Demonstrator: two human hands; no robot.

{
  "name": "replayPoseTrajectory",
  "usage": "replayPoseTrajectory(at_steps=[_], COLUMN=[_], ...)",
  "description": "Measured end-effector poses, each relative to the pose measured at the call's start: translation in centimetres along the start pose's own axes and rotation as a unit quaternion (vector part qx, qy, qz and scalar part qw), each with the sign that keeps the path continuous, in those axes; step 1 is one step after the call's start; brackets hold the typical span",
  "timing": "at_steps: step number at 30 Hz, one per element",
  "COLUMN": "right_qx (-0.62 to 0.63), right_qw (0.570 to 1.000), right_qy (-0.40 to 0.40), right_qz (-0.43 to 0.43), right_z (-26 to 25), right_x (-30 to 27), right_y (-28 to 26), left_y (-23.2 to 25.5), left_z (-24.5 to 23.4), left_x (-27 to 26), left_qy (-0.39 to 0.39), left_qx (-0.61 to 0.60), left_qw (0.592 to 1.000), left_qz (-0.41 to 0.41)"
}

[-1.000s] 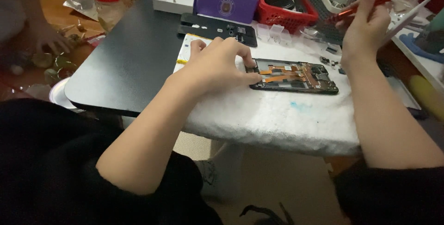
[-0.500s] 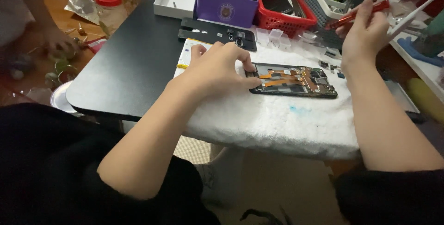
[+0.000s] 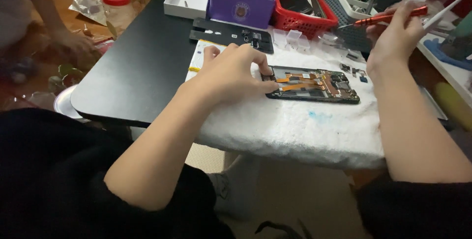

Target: Using a precision screwdriver to disassemble or repair internal components of a smartphone, including screws and ribbon cables.

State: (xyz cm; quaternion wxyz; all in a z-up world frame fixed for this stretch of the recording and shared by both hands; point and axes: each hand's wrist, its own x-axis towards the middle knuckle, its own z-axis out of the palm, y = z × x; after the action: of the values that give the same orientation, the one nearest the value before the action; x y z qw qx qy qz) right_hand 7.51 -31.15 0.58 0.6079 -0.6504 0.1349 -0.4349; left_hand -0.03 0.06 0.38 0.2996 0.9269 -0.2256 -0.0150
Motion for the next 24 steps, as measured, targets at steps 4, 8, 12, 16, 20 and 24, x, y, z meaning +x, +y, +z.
replayPoseTrajectory(at_steps=[4,8,12,16,20,24], right_qx=[0.062,0.177,0.207,0.238,0.218,0.182], right_qw=[0.997,0.977,0.963,0.955,0.967,0.979], right_qy=[0.007,0.02,0.04,0.018,-0.018,-0.03], right_qz=[0.045,0.116,0.168,0.177,0.133,0.086], right_z=[0.0,0.0,0.1,0.2,0.2,-0.1], right_x=[1.2,1.7,-0.5,-0.7,-1.7,-3.1], right_y=[0.7,0.9,-1.1,-1.3,-2.4,-4.5], left_y=[-0.2,-0.3,0.2,-0.3,-0.1,-0.7], left_z=[0.2,0.5,-0.1,0.4,0.4,1.3], left_x=[0.2,0.4,-0.3,0.3,0.2,0.9], left_qy=[0.006,0.011,-0.009,0.009,0.01,0.04], left_qx=[0.003,0.0,-0.013,-0.004,-0.008,-0.033], left_qw=[1.0,1.0,0.999,1.0,1.0,0.995], left_qz=[0.004,0.001,-0.037,-0.001,0.001,0.089])
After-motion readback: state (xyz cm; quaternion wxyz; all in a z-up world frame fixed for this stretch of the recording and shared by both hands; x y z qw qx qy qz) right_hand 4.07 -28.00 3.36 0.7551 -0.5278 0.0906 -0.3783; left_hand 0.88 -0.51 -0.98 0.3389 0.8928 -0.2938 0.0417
